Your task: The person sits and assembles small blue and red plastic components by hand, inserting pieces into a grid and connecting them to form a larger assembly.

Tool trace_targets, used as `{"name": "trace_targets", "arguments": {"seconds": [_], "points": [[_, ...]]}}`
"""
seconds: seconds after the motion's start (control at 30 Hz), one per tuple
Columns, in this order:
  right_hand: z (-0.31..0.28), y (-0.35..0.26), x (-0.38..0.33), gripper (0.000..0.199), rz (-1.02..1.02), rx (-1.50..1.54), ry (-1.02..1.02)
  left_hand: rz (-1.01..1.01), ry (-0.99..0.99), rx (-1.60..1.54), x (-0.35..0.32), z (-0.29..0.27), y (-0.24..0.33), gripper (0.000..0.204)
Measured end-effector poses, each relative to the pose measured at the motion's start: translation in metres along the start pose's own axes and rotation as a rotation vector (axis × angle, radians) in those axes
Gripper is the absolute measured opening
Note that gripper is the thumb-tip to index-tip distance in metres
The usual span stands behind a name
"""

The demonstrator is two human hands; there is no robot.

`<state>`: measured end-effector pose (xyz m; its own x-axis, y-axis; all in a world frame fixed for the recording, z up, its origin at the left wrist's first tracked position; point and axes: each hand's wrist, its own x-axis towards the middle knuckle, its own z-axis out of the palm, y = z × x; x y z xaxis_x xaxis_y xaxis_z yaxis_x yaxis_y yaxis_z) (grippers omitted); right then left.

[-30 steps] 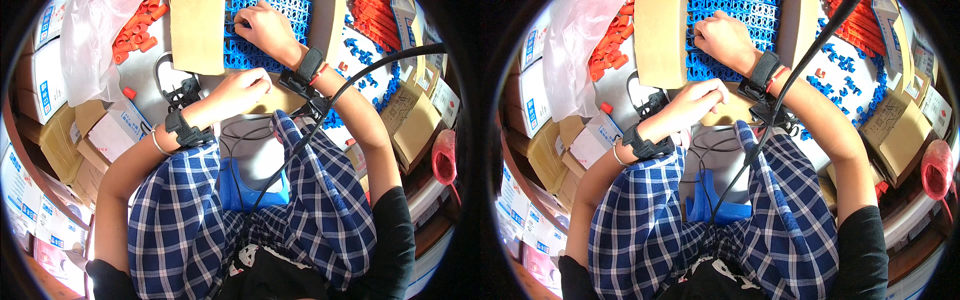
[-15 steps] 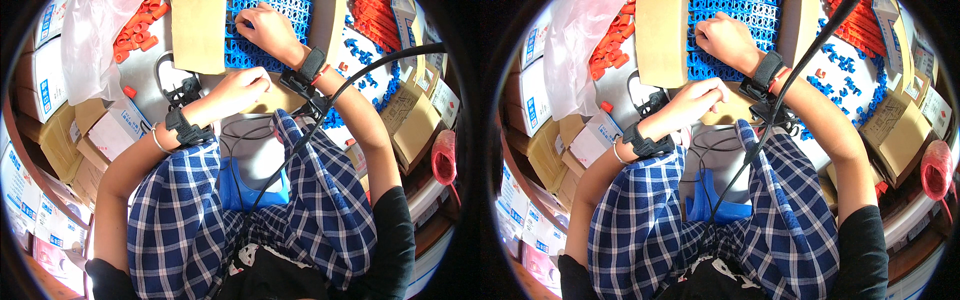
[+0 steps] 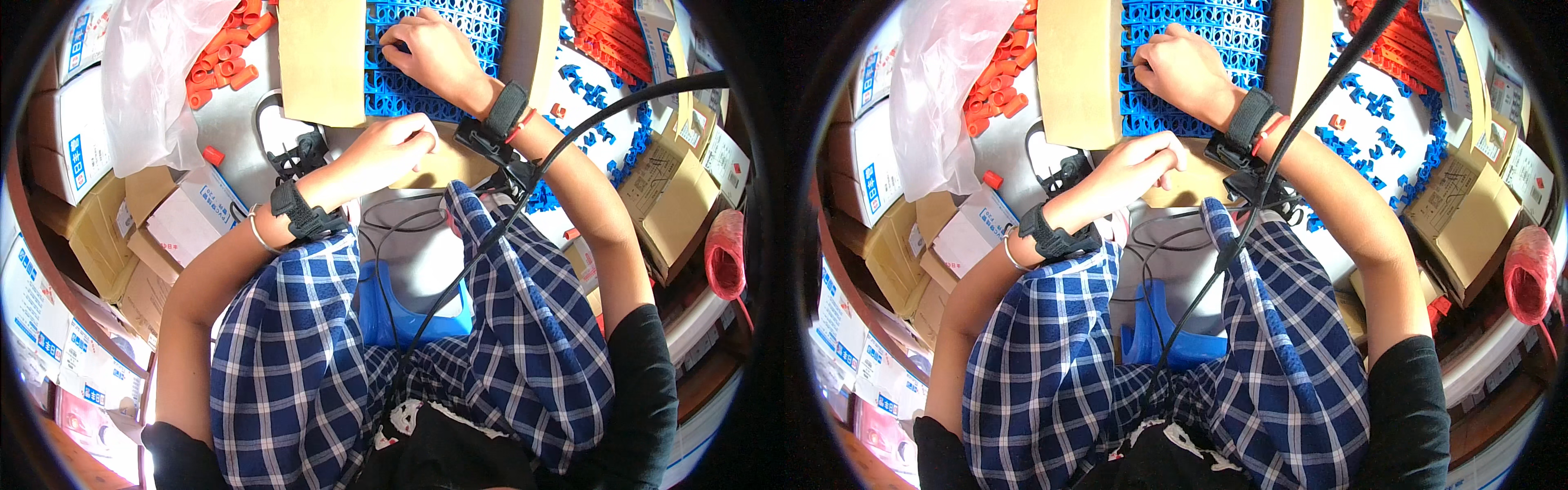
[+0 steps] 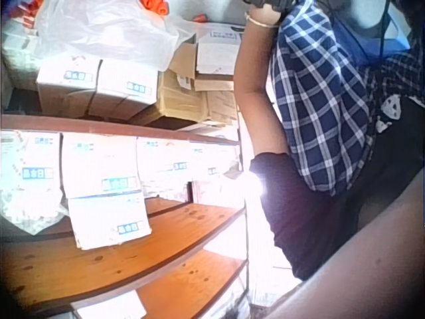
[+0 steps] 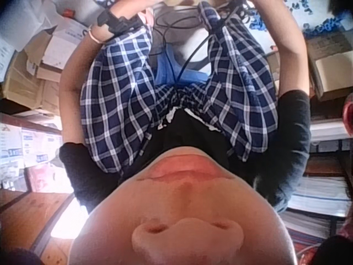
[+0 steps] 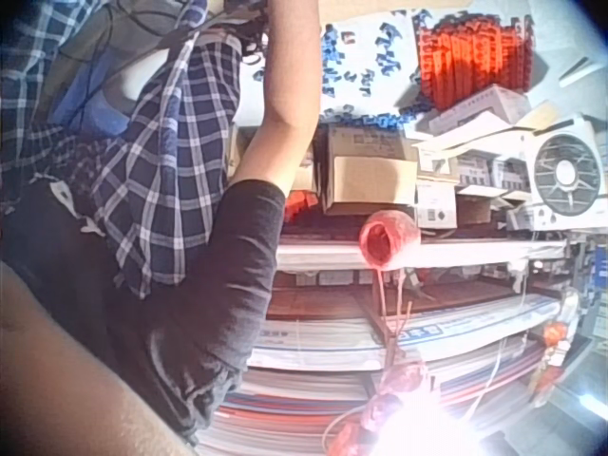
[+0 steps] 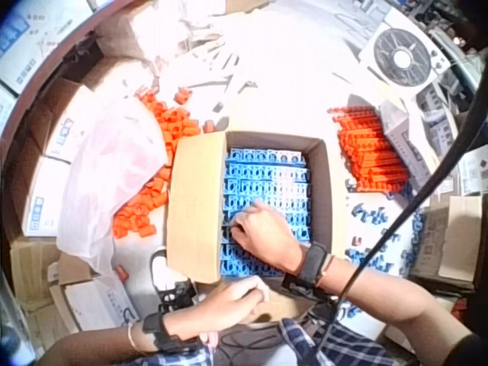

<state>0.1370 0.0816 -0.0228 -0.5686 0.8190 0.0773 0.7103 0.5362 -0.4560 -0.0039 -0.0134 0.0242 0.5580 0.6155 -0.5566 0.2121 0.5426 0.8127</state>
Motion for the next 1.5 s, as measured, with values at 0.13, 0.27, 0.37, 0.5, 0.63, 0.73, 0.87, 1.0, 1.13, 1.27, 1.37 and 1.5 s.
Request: {"name": "trace_targets", "arguments": {"seconds": [0.13, 0.27, 0.37, 0.5, 0.63, 0.73, 0.87, 1.0, 1.13, 1.27, 1.37, 1.5], "points": [[-0.001, -0.001, 0.002, 0.013, -0.005, -0.005, -0.016, -0.009, 0.008, 0.002, -0.002, -0.001, 0.003, 0.019], [-0.004, 0.002, 0.004, 0.014, -0.016, -0.027, -0.019, -0.014, 0.005, 0.0, -0.002, -0.002, 0.005, 0.018], [-0.012, 0.006, 0.0, 0.015, -0.031, -0.01, 0.0, -0.007, -0.015, 0.004, 0.0, 0.0, 0.006, 0.018], [-0.036, 0.003, -0.008, 0.011, -0.064, 0.081, 0.105, -0.033, -0.06, -0.046, 0.004, -0.006, -0.007, 0.019], [-0.072, 0.022, -0.04, 0.013, -0.056, 0.074, 0.377, -0.076, -0.056, -0.078, -0.002, -0.009, -0.008, 0.018], [-0.092, 0.064, -0.096, 0.029, 0.168, -0.128, 0.415, -0.131, -0.066, -0.011, 0.0, -0.011, -0.006, 0.019], [-0.089, 0.112, -0.196, 0.051, 0.581, -0.443, 0.41, -0.122, -0.085, -0.015, 0.003, -0.007, -0.004, 0.019], [-0.076, 0.126, -0.262, 0.063, 1.026, -0.271, 0.302, -0.08, -0.062, -0.005, 0.004, -0.006, -0.005, 0.021], [-0.071, 0.12, -0.272, 0.075, 1.381, -0.012, 0.11, -0.13, -0.024, 0.042, 0.006, -0.005, -0.006, 0.02], [-0.064, 0.096, -0.248, 0.094, 1.282, -0.122, 0.009, -0.156, -0.025, 0.101, 0.005, -0.002, -0.002, 0.019], [-0.066, 0.106, -0.255, 0.091, 1.261, -0.082, -0.01, -0.141, -0.024, 0.095, 0.007, 0.008, 0.01, 0.019], [-0.077, 0.113, -0.262, 0.083, 1.237, -0.036, -0.019, -0.088, -0.084, 0.211, 0.009, 0.018, 0.008, 0.017]]}}
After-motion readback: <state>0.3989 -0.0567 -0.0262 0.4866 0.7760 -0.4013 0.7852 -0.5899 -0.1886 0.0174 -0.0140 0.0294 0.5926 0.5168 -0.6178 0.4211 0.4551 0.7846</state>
